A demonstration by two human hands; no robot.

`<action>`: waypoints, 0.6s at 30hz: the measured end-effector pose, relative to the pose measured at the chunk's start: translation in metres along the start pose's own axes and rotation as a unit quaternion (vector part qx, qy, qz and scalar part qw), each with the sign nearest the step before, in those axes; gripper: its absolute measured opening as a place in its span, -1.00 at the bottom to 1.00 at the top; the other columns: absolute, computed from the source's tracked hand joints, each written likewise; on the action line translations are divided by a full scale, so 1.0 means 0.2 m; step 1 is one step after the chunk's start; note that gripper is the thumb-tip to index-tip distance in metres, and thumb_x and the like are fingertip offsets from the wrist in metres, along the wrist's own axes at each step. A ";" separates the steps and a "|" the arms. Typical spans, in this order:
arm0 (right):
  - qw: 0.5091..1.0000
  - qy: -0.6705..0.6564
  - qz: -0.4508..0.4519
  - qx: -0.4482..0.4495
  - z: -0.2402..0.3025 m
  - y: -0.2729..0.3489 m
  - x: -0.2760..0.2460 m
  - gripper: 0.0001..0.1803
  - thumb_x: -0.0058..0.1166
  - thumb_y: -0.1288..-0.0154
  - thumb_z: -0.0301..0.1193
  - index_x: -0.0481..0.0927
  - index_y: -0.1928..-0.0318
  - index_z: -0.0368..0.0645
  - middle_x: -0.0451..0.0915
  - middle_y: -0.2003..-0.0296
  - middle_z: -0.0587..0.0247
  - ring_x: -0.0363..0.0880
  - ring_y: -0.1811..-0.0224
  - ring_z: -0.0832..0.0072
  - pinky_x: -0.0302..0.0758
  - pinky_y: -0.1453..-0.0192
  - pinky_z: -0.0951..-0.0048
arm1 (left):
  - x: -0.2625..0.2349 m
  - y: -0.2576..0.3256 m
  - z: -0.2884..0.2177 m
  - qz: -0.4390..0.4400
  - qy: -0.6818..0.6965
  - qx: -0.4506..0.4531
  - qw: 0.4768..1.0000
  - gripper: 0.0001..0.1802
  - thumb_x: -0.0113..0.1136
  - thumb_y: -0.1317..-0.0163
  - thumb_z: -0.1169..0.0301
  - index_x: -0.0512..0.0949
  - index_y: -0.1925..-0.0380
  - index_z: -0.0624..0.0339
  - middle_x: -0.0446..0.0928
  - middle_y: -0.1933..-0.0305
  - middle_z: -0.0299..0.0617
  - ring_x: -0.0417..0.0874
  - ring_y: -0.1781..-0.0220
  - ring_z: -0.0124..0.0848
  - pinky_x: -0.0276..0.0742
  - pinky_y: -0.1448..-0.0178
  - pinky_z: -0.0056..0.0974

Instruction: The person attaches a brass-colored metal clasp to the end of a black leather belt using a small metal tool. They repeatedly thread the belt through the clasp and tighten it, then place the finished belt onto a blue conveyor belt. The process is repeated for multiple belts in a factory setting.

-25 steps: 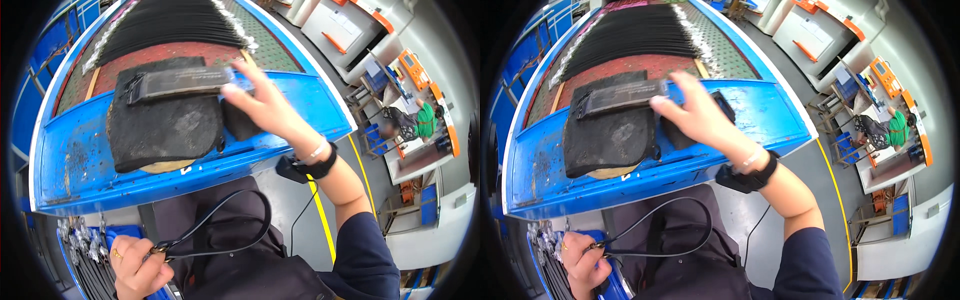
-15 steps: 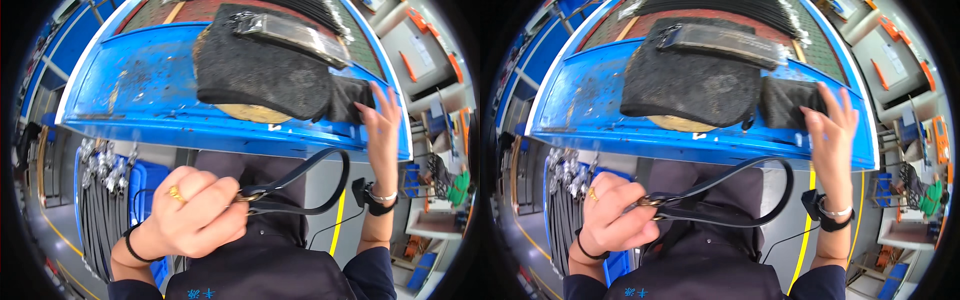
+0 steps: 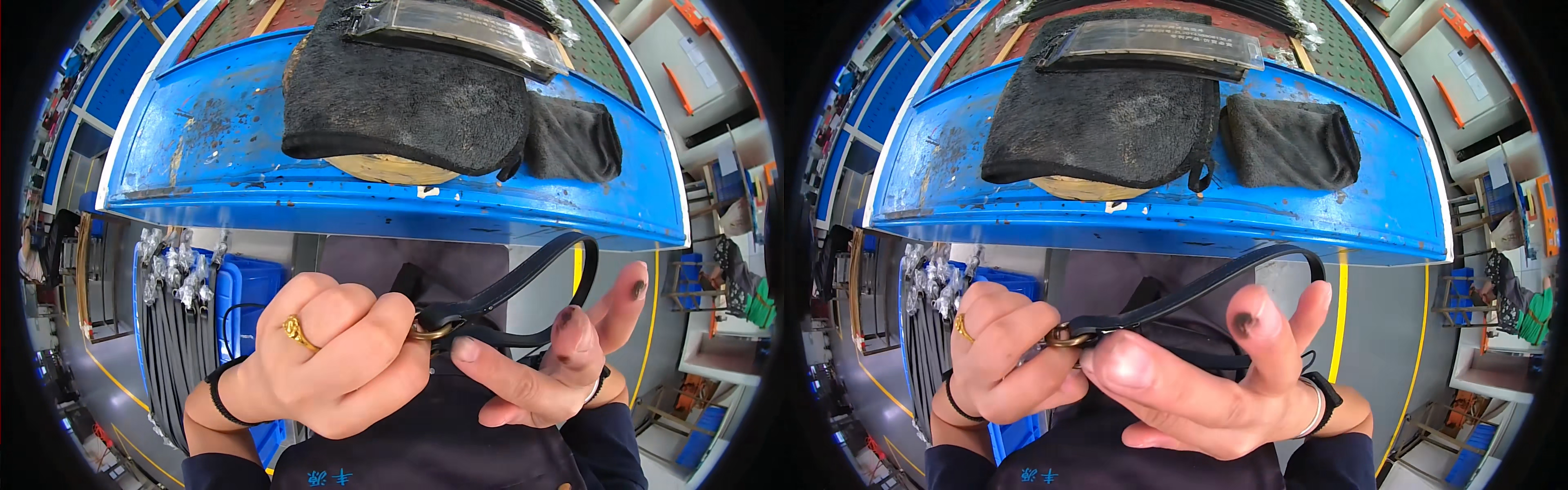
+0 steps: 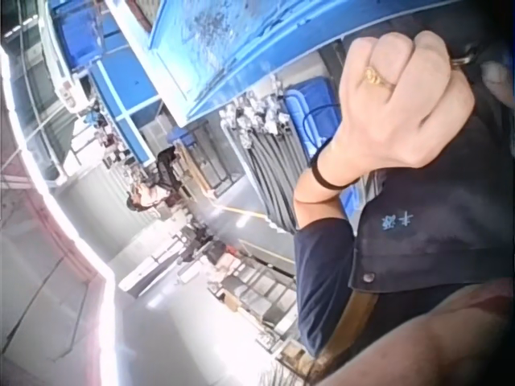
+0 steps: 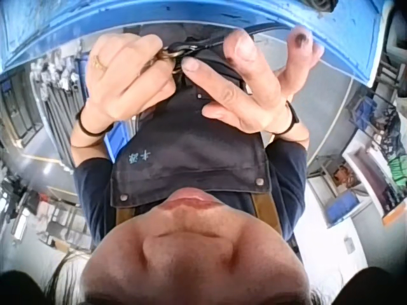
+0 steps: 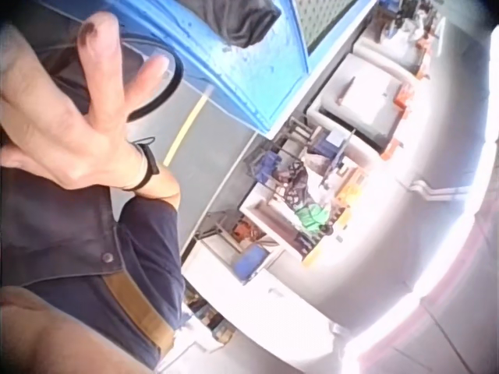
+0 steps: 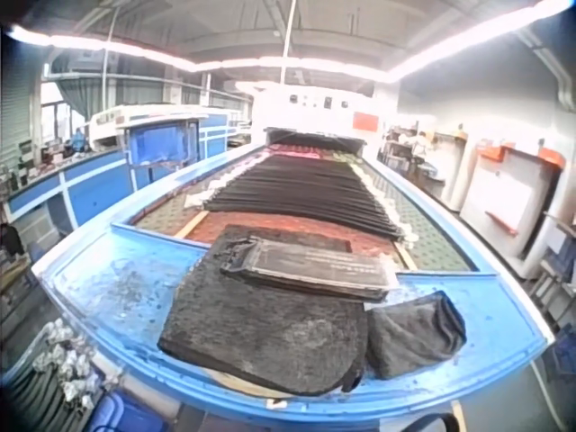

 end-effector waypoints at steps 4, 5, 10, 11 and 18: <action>1.000 -0.002 0.008 0.005 -0.01 0.00 0.00 -0.50 -0.30 -0.21 0.13 0.64 0.22 0.18 -0.10 -0.32 0.20 -0.45 -0.34 -0.09 -0.49 -0.32 -0.08 | -0.01 0.00 0.00 -0.022 -0.016 0.003 1.000 -0.79 0.22 0.38 0.44 0.46 0.60 0.12 0.40 0.39 -0.21 0.38 0.47 -0.36 0.25 0.47 -0.32; 1.000 -0.001 0.015 0.007 -0.01 -0.01 0.01 -0.51 -0.29 -0.21 0.13 0.65 0.22 0.18 -0.10 -0.32 0.20 -0.45 -0.34 -0.10 -0.49 -0.32 -0.09 | -0.01 0.00 0.00 -0.038 -0.026 0.003 0.999 -0.80 0.19 0.41 0.45 0.46 0.62 0.10 0.41 0.42 -0.24 0.37 0.49 -0.41 0.22 0.50 -0.37; 1.000 -0.021 0.010 -0.006 0.01 -0.01 -0.01 -0.51 -0.28 -0.21 0.12 0.65 0.23 0.18 -0.12 -0.32 0.11 -0.40 -0.34 -0.14 -0.45 -0.32 -0.11 | -0.02 -0.01 0.00 -0.050 -0.015 0.004 0.999 -0.81 0.17 0.43 0.45 0.45 0.65 0.08 0.42 0.45 -0.28 0.36 0.51 -0.46 0.21 0.52 -0.43; 0.999 -0.046 0.000 -0.008 0.00 -0.01 -0.03 -0.51 -0.28 -0.21 0.13 0.65 0.24 0.17 -0.14 -0.32 0.09 -0.39 -0.34 -0.15 -0.44 -0.32 -0.11 | -0.02 -0.02 0.00 -0.048 -0.010 0.007 0.999 -0.81 0.17 0.43 0.46 0.45 0.65 0.08 0.42 0.45 -0.28 0.37 0.51 -0.46 0.21 0.52 -0.43; 0.962 0.031 -0.103 0.253 -0.42 0.03 -0.11 -0.57 -0.31 -0.31 -0.19 0.49 0.03 -0.20 0.17 -0.19 -0.06 -0.01 -0.32 0.07 -0.10 -0.33 0.08 | -0.02 0.05 0.04 0.002 0.003 0.003 1.000 -0.80 0.24 0.31 0.42 0.47 0.59 0.15 0.40 0.37 -0.18 0.40 0.45 -0.31 0.29 0.45 -0.28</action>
Point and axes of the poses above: each hand's wrist, its own y-axis away from the middle knuckle, its own x-axis out of the palm, z = x × y, the point moved 8 cm from there along -y, towards the middle knuckle
